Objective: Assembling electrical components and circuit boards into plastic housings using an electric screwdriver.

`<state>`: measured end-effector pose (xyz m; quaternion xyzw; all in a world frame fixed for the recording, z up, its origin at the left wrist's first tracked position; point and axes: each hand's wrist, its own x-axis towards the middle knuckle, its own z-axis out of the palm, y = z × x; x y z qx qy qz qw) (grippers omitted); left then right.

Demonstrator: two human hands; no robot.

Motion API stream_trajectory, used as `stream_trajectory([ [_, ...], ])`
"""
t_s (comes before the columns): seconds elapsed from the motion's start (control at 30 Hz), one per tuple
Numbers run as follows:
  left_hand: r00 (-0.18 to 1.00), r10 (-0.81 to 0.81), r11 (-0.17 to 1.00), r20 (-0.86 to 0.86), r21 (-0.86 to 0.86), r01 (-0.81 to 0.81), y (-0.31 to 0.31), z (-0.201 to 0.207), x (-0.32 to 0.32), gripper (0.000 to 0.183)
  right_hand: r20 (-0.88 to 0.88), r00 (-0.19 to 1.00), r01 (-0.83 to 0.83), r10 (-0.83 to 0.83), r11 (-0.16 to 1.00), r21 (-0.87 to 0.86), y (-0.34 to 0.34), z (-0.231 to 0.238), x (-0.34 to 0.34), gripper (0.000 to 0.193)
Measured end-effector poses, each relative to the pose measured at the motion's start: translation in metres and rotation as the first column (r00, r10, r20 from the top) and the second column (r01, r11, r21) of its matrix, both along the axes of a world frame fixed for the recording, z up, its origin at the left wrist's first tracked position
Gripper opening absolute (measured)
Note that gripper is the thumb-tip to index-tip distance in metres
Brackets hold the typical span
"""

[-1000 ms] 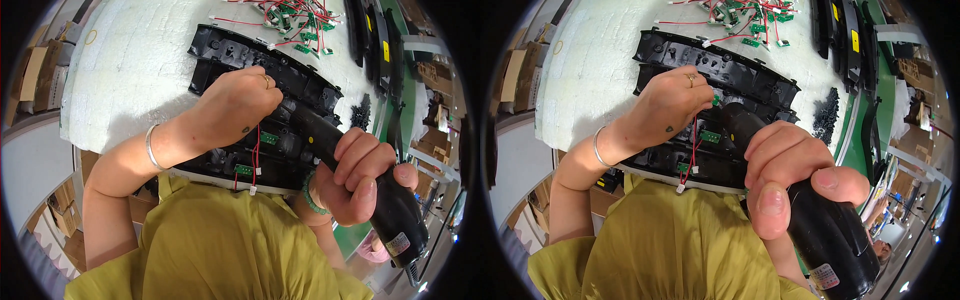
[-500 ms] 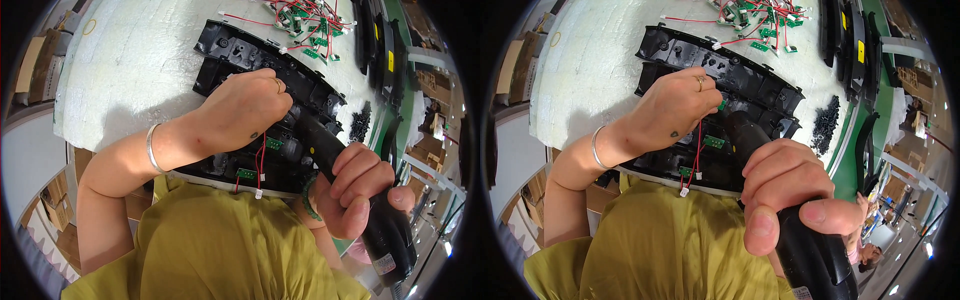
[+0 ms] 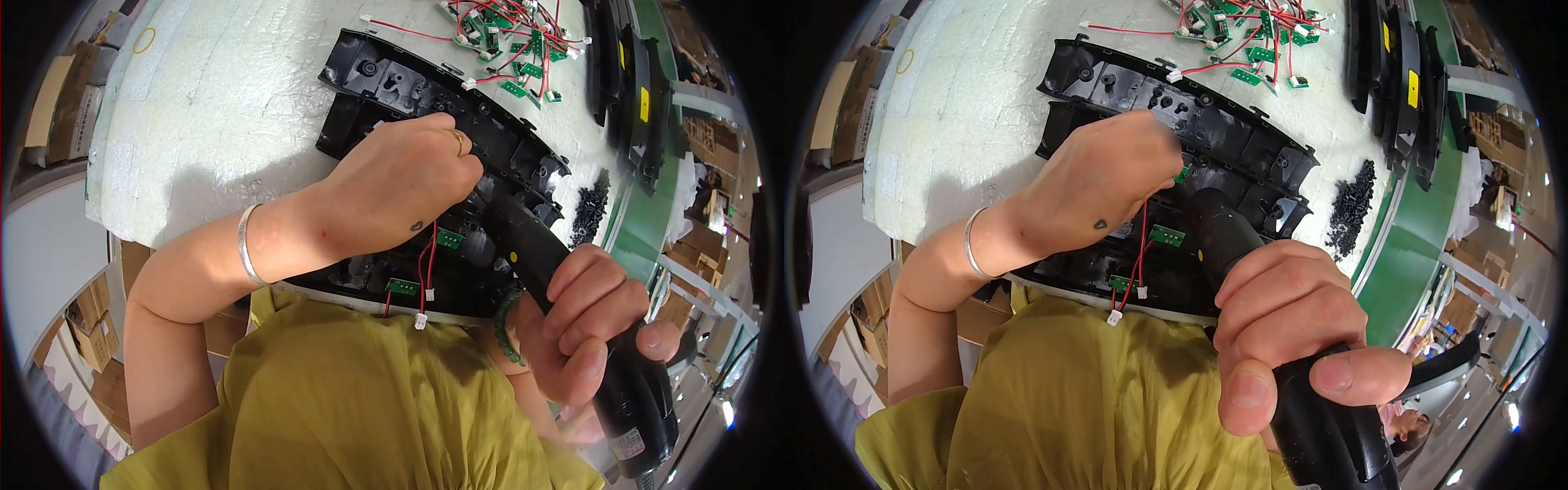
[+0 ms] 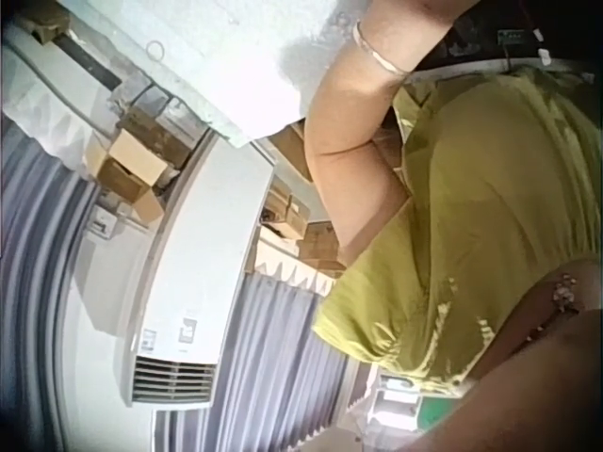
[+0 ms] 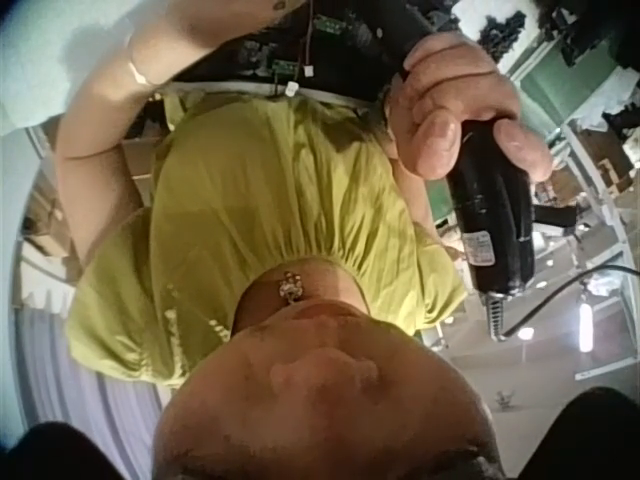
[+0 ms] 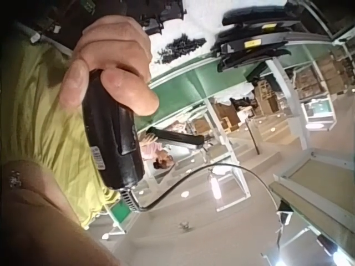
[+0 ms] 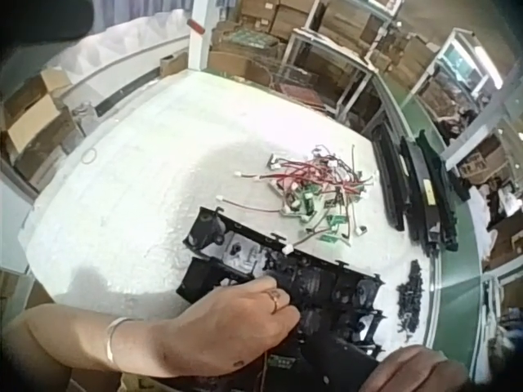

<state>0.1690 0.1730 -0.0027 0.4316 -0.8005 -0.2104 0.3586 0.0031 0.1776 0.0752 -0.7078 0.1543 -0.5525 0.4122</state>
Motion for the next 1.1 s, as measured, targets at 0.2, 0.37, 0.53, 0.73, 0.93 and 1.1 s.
stream_trajectory([
  [0.2, 1.000, 0.000, 1.000, -0.031, 0.011, 0.001, -0.001, -0.004, 0.000, 0.013, -0.051, 0.996, -0.068, 0.068, 0.998, 0.009, -0.006, 0.000, 0.004, 0.026],
  [0.37, 0.999, -0.004, 1.000, -0.045, 0.005, 0.004, -0.001, 0.001, 0.001, 0.014, -0.138, 0.987, -0.078, 0.077, 0.997, 0.000, -0.006, 0.005, 0.004, 0.028],
  [0.53, 0.996, -0.080, 0.997, -0.038, -0.019, 0.079, -0.004, 0.000, 0.000, 0.014, -0.067, 0.995, -0.075, 0.078, 0.996, 0.047, -0.004, 0.001, 0.003, 0.031],
  [0.73, 0.998, 0.047, 0.999, 0.030, 0.019, -0.047, -0.002, 0.009, -0.006, 0.019, 0.120, 0.982, 0.133, -0.144, 0.987, 0.095, -0.005, 0.031, -0.038, 0.030],
  [0.93, 0.998, 0.047, 0.999, 0.048, -0.024, -0.046, -0.001, 0.008, -0.003, 0.017, 0.122, 0.729, 0.675, -0.674, 0.737, 0.039, -0.021, 0.026, -0.115, 0.027],
  [1.1, 0.996, 0.032, 0.999, 0.081, 0.004, -0.032, -0.002, 0.018, -0.006, 0.014, 0.151, 0.632, 0.742, -0.761, 0.649, 0.169, -0.010, 0.000, -0.145, 0.027],
])
